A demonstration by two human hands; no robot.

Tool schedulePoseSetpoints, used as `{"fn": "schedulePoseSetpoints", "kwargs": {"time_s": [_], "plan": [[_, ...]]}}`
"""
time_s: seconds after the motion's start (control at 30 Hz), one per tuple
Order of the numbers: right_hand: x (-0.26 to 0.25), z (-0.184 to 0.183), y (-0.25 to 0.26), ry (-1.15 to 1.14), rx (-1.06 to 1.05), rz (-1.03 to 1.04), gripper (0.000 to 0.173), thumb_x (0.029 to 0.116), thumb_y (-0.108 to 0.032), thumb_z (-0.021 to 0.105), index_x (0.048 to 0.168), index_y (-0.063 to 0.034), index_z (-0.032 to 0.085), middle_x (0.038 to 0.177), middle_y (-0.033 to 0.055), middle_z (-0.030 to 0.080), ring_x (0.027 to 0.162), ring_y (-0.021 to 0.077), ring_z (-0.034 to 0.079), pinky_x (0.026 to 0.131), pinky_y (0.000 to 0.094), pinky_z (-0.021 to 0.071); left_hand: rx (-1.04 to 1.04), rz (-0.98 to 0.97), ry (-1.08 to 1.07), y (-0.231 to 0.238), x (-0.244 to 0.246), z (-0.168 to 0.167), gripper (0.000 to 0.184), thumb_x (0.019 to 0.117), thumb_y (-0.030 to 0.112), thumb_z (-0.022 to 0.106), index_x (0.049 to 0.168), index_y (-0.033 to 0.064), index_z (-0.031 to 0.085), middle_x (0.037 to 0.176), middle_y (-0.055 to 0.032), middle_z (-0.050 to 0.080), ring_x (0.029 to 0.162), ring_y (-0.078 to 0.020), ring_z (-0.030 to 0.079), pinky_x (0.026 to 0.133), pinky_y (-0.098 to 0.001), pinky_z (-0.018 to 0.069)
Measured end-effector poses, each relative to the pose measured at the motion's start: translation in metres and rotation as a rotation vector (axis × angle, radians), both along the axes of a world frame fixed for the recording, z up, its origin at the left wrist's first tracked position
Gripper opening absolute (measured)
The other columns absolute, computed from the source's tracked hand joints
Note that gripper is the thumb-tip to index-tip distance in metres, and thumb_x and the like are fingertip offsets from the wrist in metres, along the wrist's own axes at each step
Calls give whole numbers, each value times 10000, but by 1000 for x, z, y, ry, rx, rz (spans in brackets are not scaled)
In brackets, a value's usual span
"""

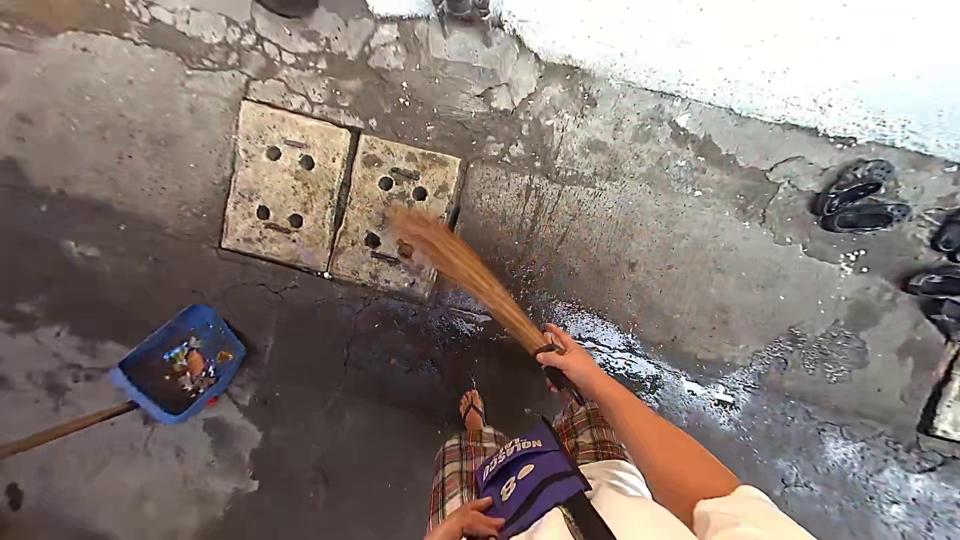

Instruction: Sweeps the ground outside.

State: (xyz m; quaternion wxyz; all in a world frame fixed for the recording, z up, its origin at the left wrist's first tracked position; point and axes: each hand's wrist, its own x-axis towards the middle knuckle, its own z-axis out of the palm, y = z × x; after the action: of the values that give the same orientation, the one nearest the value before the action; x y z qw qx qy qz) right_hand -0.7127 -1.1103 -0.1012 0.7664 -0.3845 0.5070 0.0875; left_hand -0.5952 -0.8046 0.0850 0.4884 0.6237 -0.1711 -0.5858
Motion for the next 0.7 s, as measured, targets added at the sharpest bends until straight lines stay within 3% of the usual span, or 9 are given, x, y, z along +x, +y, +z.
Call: {"fn": "schedulePoseSetpoints", "kwargs": {"time_s": [0.13, 0.2, 0.33, 0.4, 0.5, 0.6, 0.7], "plan": [[-37, 22, -55, 96, -36, -394, 730, 1036, -157, 545, 1642, -232, 146, 974, 177, 656, 718, 297, 700, 602, 473, 623, 70, 108, 22, -19, 1, 9, 121, 969, 8, 617, 1024, -5, 724, 1162, -130, 743, 1271, -274, 620, 1129, -447, 464], [-43, 6, -87, 199, -73, -502, 629, 1082, -245, 466, 1626, -242, 151, 955, 140, 636, 705, 262, 685, 590, 434, 609, 53, 136, 30, -18, 5, 0, 108, 964, 24, 640, 1015, 1, 732, 1163, -140, 742, 1271, -285, 620, 1132, -447, 463], [-13, -45, -115, 345, -116, -678, 498, 1070, -291, 478, 1505, -179, 263, 957, 125, 565, 674, 238, 636, 585, 411, 583, -19, 163, 84, -10, 28, -23, 120, 966, 33, 643, 1030, -16, 732, 1180, -146, 732, 1269, -253, 619, 1130, -407, 461], [24, -63, -90, 403, -128, -535, 526, 1067, -280, 481, 1523, -159, 246, 1035, 156, 570, 709, 250, 647, 599, 421, 585, -48, 157, 90, -1, 50, -35, 119, 955, 16, 648, 1025, -27, 734, 1184, -148, 732, 1271, -241, 619, 1133, -394, 459], [96, -66, -25, 355, -87, -73, 703, 1022, -238, 550, 1617, -193, 179, 1209, 212, 589, 829, 285, 668, 678, 469, 589, -96, 149, 46, 22, 88, -44, 122, 959, 40, 660, 1033, -13, 741, 1180, -133, 735, 1275, -231, 615, 1139, -392, 454], [165, -41, 22, 169, 81, 190, 664, 1040, -238, 542, 1619, -256, 217, 1003, 148, 628, 653, 238, 649, 550, 396, 577, -105, 205, 9, 56, 131, -38, 119, 961, 46, 651, 1023, -7, 738, 1161, -133, 741, 1278, -243, 615, 1152, -405, 441], [229, -16, 70, 45, 146, 329, 662, 1044, -220, 537, 1626, -235, 221, 981, 155, 658, 623, 245, 656, 532, 399, 585, -90, 314, -39, 97, 165, -28, 114, 961, 67, 655, 1023, 27, 742, 1150, -111, 750, 1286, -246, 611, 1164, -416, 427]]}}
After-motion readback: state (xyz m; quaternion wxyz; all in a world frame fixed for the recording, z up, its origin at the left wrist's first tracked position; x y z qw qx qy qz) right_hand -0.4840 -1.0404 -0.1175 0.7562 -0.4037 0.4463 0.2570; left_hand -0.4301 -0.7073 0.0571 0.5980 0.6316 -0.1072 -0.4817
